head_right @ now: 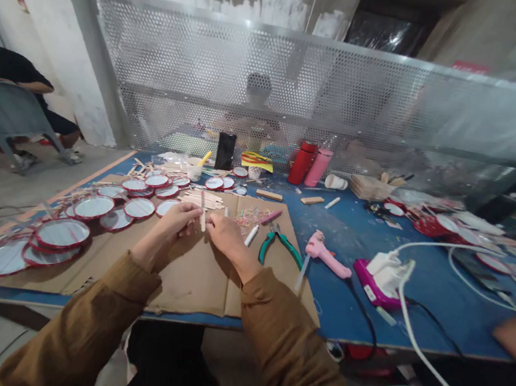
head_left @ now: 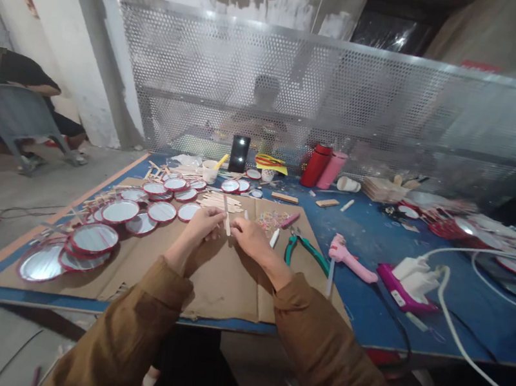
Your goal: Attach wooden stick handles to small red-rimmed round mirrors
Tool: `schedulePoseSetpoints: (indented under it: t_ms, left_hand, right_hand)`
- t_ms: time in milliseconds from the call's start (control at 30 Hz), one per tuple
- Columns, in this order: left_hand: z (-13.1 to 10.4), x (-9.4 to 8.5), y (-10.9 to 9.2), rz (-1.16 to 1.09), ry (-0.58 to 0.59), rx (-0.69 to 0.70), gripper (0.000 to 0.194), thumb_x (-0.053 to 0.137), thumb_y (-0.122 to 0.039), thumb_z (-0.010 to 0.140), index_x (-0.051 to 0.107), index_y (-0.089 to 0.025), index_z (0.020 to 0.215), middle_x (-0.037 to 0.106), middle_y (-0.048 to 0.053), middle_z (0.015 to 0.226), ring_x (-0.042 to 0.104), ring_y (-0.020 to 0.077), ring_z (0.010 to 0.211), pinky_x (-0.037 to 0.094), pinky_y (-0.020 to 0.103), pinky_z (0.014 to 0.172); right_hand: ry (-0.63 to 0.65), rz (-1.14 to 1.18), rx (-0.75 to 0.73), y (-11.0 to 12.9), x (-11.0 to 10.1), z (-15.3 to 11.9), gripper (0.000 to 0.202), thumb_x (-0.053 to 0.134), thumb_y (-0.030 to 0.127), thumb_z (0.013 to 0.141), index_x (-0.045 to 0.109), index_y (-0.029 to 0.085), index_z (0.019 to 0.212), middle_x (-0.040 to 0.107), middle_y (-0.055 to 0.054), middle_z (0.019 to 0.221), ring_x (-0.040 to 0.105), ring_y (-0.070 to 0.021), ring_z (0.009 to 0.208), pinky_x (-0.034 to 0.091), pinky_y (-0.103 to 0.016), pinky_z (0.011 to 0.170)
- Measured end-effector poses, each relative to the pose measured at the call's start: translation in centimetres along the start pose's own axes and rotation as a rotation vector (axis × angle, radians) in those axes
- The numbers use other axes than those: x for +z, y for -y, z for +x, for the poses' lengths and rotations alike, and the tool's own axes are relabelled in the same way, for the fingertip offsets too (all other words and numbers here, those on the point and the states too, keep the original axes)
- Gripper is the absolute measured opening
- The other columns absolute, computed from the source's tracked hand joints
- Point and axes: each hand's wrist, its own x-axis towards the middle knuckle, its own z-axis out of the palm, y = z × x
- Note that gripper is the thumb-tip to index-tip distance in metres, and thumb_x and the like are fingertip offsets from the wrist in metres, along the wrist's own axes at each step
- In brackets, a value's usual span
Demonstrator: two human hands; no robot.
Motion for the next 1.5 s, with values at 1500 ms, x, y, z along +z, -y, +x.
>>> schedulePoseSetpoints:
  t_ms: [1500]
  left_hand:
    - [0.9,0.6,1.0,-0.153,0.193,-0.041,0.01,0.042,-0.023,0.084,0.04,-0.019,0.075,0.056,-0.002,0.043,0.056,0.0118,0.036,0.039,0.015,0.032]
  right_hand:
    - [0.209,0.696,0.119,0.0,0.0,-0.1,0.017,0.055,0.021,0.075,0.053,0.016,0.058,0.053,0.006,0.047,0.045,-0.0036,0.035,0.031,-0.013,0.035]
